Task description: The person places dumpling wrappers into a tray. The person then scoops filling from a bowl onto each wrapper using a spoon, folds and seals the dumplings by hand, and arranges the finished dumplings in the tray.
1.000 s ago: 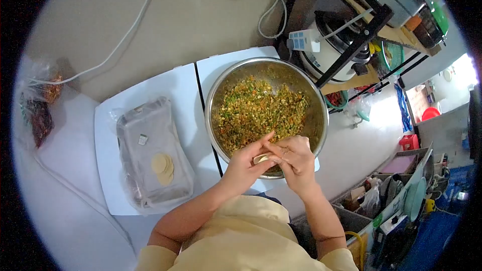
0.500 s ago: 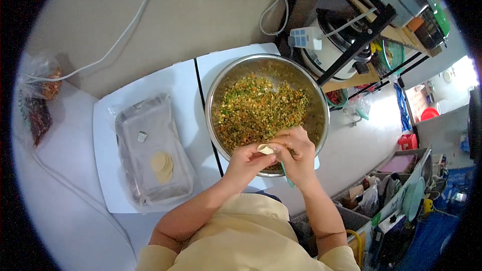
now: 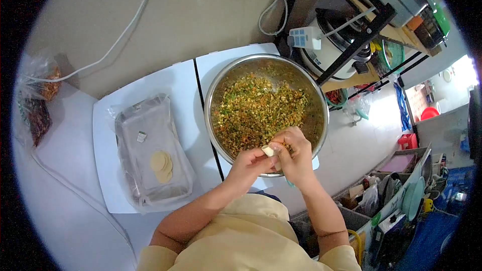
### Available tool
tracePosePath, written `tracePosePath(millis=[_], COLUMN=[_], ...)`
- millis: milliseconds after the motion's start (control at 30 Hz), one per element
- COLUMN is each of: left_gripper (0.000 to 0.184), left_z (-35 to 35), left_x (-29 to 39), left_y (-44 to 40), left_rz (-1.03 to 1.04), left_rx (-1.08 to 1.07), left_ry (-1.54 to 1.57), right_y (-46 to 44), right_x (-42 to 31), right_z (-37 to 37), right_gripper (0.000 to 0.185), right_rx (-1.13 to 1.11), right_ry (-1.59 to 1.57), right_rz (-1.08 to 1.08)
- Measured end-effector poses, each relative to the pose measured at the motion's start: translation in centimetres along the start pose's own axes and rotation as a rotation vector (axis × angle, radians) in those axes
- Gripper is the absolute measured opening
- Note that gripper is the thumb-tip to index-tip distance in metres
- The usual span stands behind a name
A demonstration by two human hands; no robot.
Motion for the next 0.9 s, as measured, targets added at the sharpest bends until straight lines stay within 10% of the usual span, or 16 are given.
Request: tracePosePath(millis=[900], left_gripper=[0.024], left_z=[-0.1], left_x=[1.6], left_y=[0.4], left_rz=[-0.088], left_rx=[-0.142], left_ry=[-0.064], right_y=[-0.2], right_x=[-0.8], right_z=[-0.1], right_gripper=[0.005], right_rx=[-0.101], right_ry=[-0.105], right_rz=[-0.039])
Point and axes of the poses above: each hand's wrist, its own y-axis away from the middle knuckle, its own z-axis out of the palm, x = y × z, the point moved 4 cm from there along -y, towards the middle knuckle, and after that the axes turned 11 degrees about -y, right-handed, at the moved point
